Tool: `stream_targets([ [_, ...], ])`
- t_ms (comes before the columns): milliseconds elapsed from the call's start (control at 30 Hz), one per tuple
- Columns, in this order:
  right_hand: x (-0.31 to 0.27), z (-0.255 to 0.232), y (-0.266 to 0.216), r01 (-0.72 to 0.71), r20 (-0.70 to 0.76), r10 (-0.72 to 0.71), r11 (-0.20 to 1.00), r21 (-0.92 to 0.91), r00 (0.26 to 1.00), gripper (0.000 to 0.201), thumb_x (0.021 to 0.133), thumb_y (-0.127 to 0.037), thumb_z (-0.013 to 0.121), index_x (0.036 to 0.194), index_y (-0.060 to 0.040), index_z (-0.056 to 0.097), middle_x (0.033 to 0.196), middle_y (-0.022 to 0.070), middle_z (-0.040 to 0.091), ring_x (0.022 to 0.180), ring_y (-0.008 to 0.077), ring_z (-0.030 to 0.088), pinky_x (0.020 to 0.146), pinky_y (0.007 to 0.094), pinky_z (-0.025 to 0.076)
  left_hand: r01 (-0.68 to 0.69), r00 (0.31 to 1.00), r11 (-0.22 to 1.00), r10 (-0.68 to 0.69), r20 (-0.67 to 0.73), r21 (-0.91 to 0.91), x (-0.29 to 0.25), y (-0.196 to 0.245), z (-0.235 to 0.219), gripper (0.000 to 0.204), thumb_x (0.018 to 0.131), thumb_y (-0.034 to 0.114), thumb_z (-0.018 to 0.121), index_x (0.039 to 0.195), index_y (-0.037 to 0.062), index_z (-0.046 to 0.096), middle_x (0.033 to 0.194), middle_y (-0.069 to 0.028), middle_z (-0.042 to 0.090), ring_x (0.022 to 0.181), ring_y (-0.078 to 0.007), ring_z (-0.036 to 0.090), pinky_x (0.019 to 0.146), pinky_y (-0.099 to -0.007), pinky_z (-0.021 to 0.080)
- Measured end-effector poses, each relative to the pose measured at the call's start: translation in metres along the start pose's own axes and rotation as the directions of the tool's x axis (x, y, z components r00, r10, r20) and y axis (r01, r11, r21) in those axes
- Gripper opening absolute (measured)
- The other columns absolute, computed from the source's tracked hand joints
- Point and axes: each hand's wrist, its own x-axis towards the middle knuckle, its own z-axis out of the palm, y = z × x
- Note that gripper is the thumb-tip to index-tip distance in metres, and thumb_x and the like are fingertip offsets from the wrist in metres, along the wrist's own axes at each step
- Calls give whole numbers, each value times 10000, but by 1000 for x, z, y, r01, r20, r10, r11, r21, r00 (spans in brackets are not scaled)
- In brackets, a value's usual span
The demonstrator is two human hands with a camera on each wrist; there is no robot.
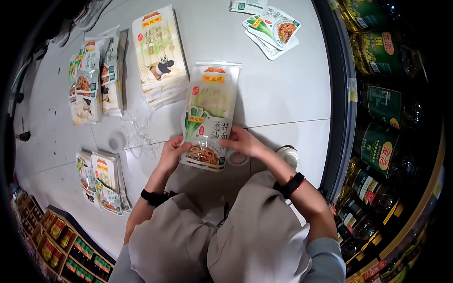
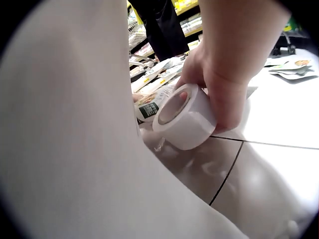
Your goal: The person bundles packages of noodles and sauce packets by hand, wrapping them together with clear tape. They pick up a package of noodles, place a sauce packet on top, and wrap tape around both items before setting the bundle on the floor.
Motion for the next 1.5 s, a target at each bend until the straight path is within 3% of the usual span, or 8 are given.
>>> stream_targets([
  [700,-57,-41,-5,86,161,-73,994,-74,984,205,883,-258,547,921,-67,611,784,-56,617,707,19,520,496,200,399,-71,997,997,71,-9,25,10,4,13,502,852,191,622,1241,-27,391,1061,-119,586,923,-163,595,805,-275,487],
  [900,-27,-39,33,314,110,-322,945,85,940,348,820,-72,574,1158,-39,499,893,3,614,781,79,560,668,218,444,58,979,864,48,197,-501,-2,-13,17,385,905,242,538,1199,9,449,1064,-109,585,926,-177,602,793,-299,508],
  [1100,24,18,-15,132,254,-186,968,215,949,507,773,-128,668,1221,-41,448,999,63,602,889,134,568,800,269,463,595,572,582,177,801,-554,15,-34,14,513,928,438,395,1203,13,480,1100,-133,587,883,-208,626,711,-267,540],
  [1167,25,27,-11,216,129,-283,899,381,950,528,740,-147,704,1189,-21,457,1043,68,590,990,150,547,827,304,465,680,666,515,-138,733,-522,11,-44,-10,490,922,415,418,1196,17,500,984,-120,620,857,-258,611,739,-333,513],
  [1200,24,26,-12,211,133,-280,900,382,951,528,740,-147,704,1189,-21,457,1043,68,590,990,150,547,827,304,465,173,882,984,-135,451,-44,4,-37,-17,555,921,461,372,1206,0,490,1059,-132,597,938,-244,592,793,-337,499],
  [1233,17,23,-27,89,118,-126,956,280,985,545,726,-146,720,1182,-10,454,1076,76,579,1019,157,538,851,318,457,-269,959,731,139,249,628,-2,-26,-20,621,919,507,327,1216,-17,479,1134,-145,574,1019,-229,573,847,-342,484],
  [1333,34,23,-12,218,20,-227,952,215,974,579,706,-140,744,1180,6,445,1120,91,565,1043,168,533,879,327,447,189,969,939,-226,-100,-288,-6,15,-19,560,927,417,397,1246,-40,450,1183,-141,548,1097,-216,511,914,-351,424],
  [1500,50,23,18,453,-37,-452,890,59,891,623,697,-113,753,1207,14,420,1128,104,565,1042,179,538,894,315,441,72,994,949,-43,-100,306,3,12,-5,522,881,321,558,1202,-80,461,1117,-135,584,1018,-199,550,855,-298,430],
])
